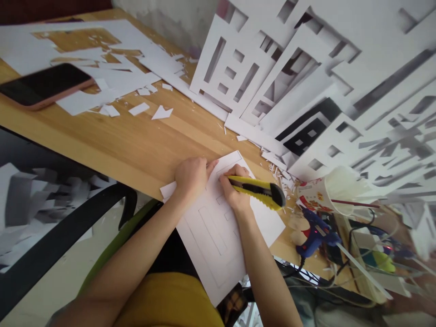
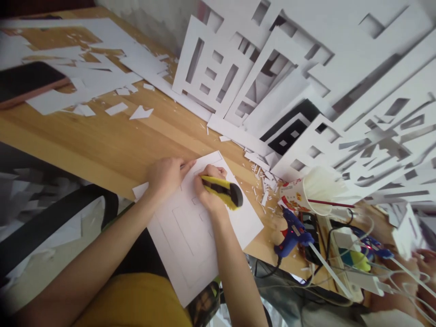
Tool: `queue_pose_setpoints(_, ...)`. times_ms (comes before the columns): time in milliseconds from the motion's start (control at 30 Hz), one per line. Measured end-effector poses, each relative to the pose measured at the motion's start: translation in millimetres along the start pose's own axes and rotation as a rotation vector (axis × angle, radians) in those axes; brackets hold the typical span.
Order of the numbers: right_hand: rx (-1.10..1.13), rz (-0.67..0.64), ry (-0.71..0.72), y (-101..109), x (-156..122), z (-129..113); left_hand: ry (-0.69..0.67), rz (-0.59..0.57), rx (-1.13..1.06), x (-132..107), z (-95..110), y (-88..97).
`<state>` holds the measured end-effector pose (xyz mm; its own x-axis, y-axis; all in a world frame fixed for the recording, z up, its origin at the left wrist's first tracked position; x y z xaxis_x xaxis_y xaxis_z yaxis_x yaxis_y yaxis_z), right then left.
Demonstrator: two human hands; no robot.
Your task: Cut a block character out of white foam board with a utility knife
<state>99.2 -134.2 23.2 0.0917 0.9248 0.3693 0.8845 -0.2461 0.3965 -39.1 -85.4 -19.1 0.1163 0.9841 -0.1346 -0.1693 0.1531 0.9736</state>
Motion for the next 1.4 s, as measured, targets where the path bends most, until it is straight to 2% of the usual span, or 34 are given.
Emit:
queue_pose_setpoints(133,0.02,0.031,0.019,-3,1,3,-0.009,-0.015,0.006,0,2,-1.5)
queue_pose_setpoints(367,0.184,0.048,-0.066,-18,15,21,0.0,-0.042,0.052,0,3,-0.5)
queue_pose_setpoints(533,0.158,0.022,0.024,-15,9,11,0.004,-0.026,0.031,-1,3,-1.3)
queue_pose_setpoints(733,0.12,0.04,0.021,-11,6,11,0.017,-0.005,0.017,-1,1,-2.4)
queue_pose_setpoints(867,0.062,0.051,0.115,-8,8,1,0.025,-0.001,-0.005,-1,1,-1.6)
queue_pose_setpoints(1100,0.195,0.082,-0.01,-8,8,11,0.032,0.01,-0.038,-1,-1,-1.0)
queue_pose_setpoints(1400,0.081,0.073,0.08,-5,4,8,0.016,0.006,-0.021,-2,1,-0.9)
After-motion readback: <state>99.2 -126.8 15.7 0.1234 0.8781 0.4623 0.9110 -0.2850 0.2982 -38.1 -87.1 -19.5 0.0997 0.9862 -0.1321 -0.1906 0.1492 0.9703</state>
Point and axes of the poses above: each hand's wrist, its own x-axis towards the middle knuckle, its own y-axis out of the back of the hand, z = x × y, the point moved 10 cm from there along x, towards the middle knuckle, and after that the axes turned 14 degrees about x, right-handed, at the moved point
